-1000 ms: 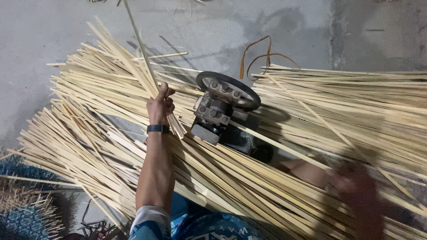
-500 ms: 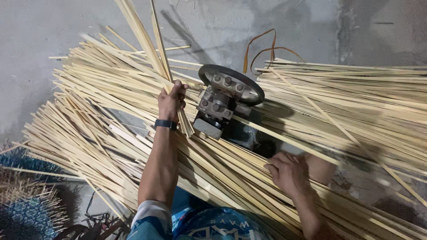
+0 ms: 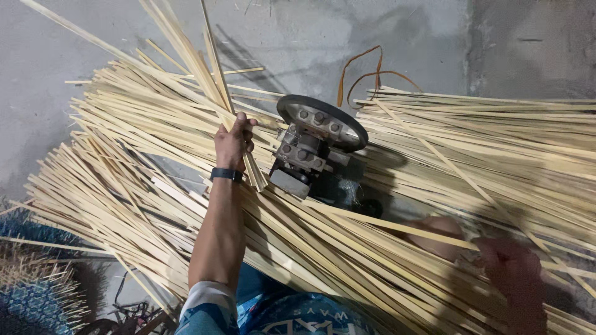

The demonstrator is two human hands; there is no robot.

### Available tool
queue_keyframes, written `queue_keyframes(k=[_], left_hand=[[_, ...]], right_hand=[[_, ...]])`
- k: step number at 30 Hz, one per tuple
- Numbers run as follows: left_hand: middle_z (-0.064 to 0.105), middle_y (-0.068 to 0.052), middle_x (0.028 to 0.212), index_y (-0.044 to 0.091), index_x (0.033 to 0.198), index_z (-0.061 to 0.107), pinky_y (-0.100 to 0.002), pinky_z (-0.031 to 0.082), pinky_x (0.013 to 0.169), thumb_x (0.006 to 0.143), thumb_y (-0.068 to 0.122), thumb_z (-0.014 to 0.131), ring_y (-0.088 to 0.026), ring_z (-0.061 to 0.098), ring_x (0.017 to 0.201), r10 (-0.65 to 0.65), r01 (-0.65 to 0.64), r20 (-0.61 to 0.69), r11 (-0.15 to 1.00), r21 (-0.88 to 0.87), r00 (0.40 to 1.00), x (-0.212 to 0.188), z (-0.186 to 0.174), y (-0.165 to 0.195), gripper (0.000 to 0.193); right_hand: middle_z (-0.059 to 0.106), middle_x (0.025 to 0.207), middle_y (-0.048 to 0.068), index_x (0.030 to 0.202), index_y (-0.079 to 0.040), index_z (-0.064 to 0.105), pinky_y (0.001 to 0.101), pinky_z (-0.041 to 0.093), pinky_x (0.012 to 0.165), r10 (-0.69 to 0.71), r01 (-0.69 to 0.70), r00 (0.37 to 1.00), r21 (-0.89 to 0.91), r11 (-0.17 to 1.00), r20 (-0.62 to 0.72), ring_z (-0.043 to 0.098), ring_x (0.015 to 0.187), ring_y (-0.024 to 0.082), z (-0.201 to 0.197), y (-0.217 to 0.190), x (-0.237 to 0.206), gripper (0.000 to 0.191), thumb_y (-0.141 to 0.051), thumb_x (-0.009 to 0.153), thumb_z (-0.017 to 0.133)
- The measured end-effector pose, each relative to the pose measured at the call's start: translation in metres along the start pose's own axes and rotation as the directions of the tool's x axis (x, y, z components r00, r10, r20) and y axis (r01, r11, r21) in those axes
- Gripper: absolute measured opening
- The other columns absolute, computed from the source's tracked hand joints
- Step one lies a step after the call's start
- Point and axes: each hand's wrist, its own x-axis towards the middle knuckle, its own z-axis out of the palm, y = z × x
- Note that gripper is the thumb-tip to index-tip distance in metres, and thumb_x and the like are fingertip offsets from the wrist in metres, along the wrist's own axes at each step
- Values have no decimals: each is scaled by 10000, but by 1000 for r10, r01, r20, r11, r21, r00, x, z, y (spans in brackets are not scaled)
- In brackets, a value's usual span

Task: The person sits on the floor and feeds thin bamboo strips one at a time through a small motorized strip-processing machine, pulling each strip through and setting it aside, with processed strips accumulating in piles around the machine.

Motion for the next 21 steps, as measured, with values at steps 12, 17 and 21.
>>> queue_keyframes(k=[12,17,21], left_hand=[[532,-29,733,49,1119,542,-357,633,589,961,401,680,-151,589,626,73,-93,-109,978,-186,991,17,-35,19,409],[563,-12,756,55,1097,542,-261,440,460,951,407,728,-126,540,599,29,-52,-191,992,-116,981,9,-25,11,424],[651,-52,840,84,1120,518,-246,447,484,922,254,794,-115,566,634,26,-35,-142,997,-65,990,-1,-15,7,380]], right_hand=[[708,1108,123,1210,-106,692,372,555,891,-317,372,921,272,887,-226,702,980,249,37,-20,17,267,-282,1027,612],[724,1171,111,1120,-134,722,564,445,1032,-576,523,779,-248,815,-249,684,1069,284,53,-133,10,283,-287,886,679],[754,1038,45,1115,-146,759,556,428,1007,-446,440,884,76,895,139,680,1018,235,64,-190,2,281,-284,875,714]])
